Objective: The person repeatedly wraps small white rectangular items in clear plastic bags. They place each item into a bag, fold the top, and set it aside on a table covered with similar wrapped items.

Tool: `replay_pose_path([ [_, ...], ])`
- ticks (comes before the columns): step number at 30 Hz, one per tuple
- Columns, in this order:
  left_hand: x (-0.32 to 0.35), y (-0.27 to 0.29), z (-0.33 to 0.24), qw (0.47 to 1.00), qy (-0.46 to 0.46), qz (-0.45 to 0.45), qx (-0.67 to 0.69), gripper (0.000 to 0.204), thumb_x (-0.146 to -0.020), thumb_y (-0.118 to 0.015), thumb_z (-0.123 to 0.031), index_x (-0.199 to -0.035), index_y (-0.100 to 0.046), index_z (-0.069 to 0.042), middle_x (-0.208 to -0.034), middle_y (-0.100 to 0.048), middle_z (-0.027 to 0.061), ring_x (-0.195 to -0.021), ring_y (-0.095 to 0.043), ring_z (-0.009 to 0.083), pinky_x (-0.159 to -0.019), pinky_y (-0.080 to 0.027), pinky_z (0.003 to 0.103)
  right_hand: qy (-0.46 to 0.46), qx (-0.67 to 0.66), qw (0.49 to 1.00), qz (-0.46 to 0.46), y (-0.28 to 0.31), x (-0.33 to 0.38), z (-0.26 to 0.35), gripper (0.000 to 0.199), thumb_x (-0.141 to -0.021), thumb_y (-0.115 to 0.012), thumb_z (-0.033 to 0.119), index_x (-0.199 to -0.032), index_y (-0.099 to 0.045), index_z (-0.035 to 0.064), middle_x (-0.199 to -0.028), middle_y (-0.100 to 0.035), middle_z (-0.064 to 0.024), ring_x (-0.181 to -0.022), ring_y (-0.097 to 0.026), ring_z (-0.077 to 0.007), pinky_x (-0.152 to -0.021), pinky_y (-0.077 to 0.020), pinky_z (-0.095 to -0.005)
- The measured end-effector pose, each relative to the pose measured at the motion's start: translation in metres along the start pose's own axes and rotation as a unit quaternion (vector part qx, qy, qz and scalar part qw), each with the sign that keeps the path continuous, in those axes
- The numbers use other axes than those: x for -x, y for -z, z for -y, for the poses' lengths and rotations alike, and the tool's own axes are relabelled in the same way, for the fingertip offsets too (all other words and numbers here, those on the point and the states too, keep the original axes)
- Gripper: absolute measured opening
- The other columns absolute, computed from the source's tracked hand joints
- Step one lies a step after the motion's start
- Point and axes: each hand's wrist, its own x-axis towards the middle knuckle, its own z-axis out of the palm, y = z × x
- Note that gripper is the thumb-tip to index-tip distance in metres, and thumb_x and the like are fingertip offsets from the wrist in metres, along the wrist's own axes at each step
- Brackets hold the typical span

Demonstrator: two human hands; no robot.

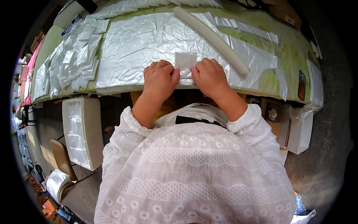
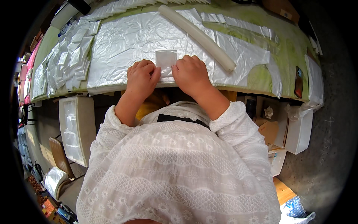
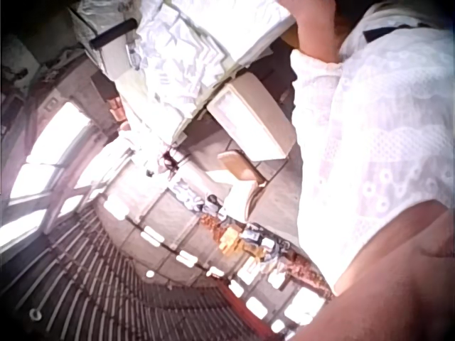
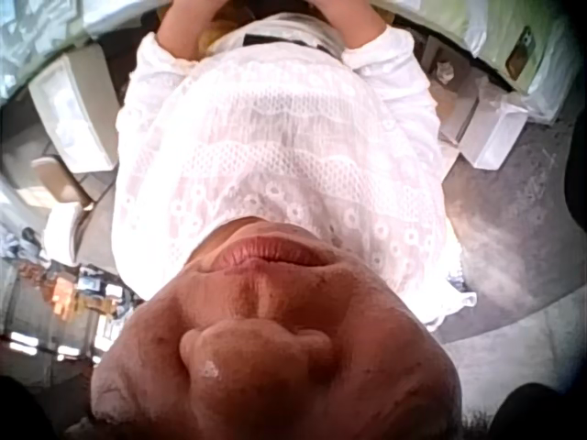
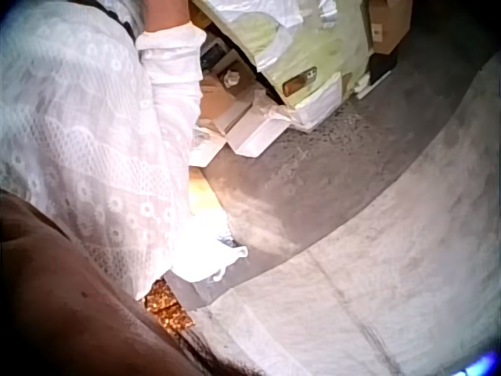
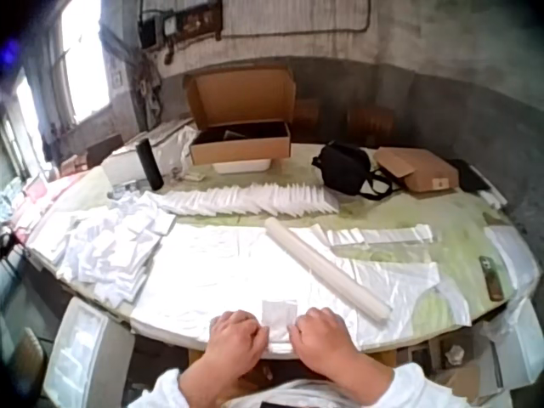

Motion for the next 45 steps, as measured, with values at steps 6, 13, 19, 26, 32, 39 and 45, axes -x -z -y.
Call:
replay_pose_path([
  [6, -0.003, 0.001, -0.002, 0.999, -0.040, 0.002, 0.021, 0.031, -0.092, -0.069, -0.029, -0.118, -0.067, -0.014, -0.132, -0.062, 0.0065, -0.125, -0.054, 0.0317, -0.105, -0.038, 0.049, -0.034, 0.023, 0.997, 0.069, 0.004, -0.007, 0.004, 0.022, -0.089, -0.064, 0.022, -0.080, -0.068, 0.0021, -0.088, -0.067, -0.0161, -0.087, -0.064, -0.0367, -0.078, -0.0529, -0.0487],
  [13, 0.001, 0.000, -0.015, 0.988, -0.076, 0.125, -0.052, 0.064, -0.094, -0.065, -0.045, -0.152, -0.047, -0.023, -0.162, -0.037, 0.0103, -0.149, -0.031, 0.0366, -0.121, -0.017, 0.060, -0.064, -0.039, 0.997, 0.029, 0.011, -0.009, 0.006, 0.040, -0.090, -0.064, 0.026, -0.125, -0.065, 0.0080, -0.098, -0.069, -0.0150, -0.098, -0.066, -0.0357, -0.085, -0.0538, -0.0482],
  [19, 0.049, 0.009, -0.010, 0.981, -0.061, -0.001, 0.186, 0.063, -0.092, -0.075, -0.019, -0.148, -0.049, -0.015, -0.146, -0.050, 0.0128, -0.134, -0.049, 0.0286, -0.110, -0.042, 0.046, -0.106, -0.061, 0.974, 0.192, 0.026, -0.034, 0.001, 0.047, -0.087, -0.065, 0.028, -0.132, -0.065, 0.0146, -0.105, -0.069, -0.0156, -0.102, -0.067, -0.0339, -0.089, -0.0540, -0.0469],
  [26, 0.098, 0.004, -0.023, 0.708, 0.262, 0.066, 0.652, 0.053, -0.096, -0.068, -0.004, -0.145, -0.050, -0.012, -0.122, -0.061, 0.0046, -0.103, -0.058, 0.0113, -0.087, -0.052, 0.026, 0.000, -0.070, 0.971, 0.230, 0.041, -0.006, 0.026, 0.046, -0.083, -0.069, 0.027, -0.127, -0.068, 0.0139, -0.093, -0.066, -0.0149, -0.092, -0.064, -0.0345, -0.082, -0.0520, -0.0452],
  [32, 0.096, 0.007, -0.009, 0.740, 0.313, 0.015, 0.595, 0.033, -0.099, -0.060, 0.000, -0.132, -0.061, -0.003, -0.123, -0.064, 0.0015, -0.104, -0.058, 0.0072, -0.094, -0.047, 0.025, 0.014, -0.172, 0.969, 0.179, 0.039, 0.020, 0.030, 0.044, -0.082, -0.074, 0.020, -0.125, -0.069, 0.0112, -0.096, -0.063, -0.0113, -0.091, -0.059, -0.0304, -0.083, -0.0477, -0.0411],
  [39, 0.016, 0.104, 0.118, 0.869, 0.183, -0.191, 0.418, 0.027, -0.097, -0.055, 0.003, -0.119, -0.069, -0.002, -0.097, -0.062, -0.0046, -0.077, -0.048, -0.0003, -0.069, -0.040, 0.017, -0.029, -0.249, 0.963, 0.100, 0.031, 0.035, 0.016, 0.032, -0.081, -0.073, 0.009, -0.113, -0.072, 0.0072, -0.095, -0.067, -0.0103, -0.089, -0.062, -0.0278, -0.081, -0.0485, -0.0382],
  [45, -0.056, 0.193, 0.291, 0.955, 0.167, -0.193, -0.147, 0.036, -0.091, -0.056, -0.009, -0.119, -0.075, -0.023, -0.128, -0.067, 0.0048, -0.115, -0.063, 0.0187, -0.099, -0.049, 0.033, 0.002, -0.207, 0.976, 0.068, 0.026, 0.026, 0.023, 0.026, -0.079, -0.073, 0.008, -0.105, -0.073, 0.0067, -0.090, -0.068, -0.0078, -0.083, -0.064, -0.0270, -0.078, -0.0492, -0.0391],
])
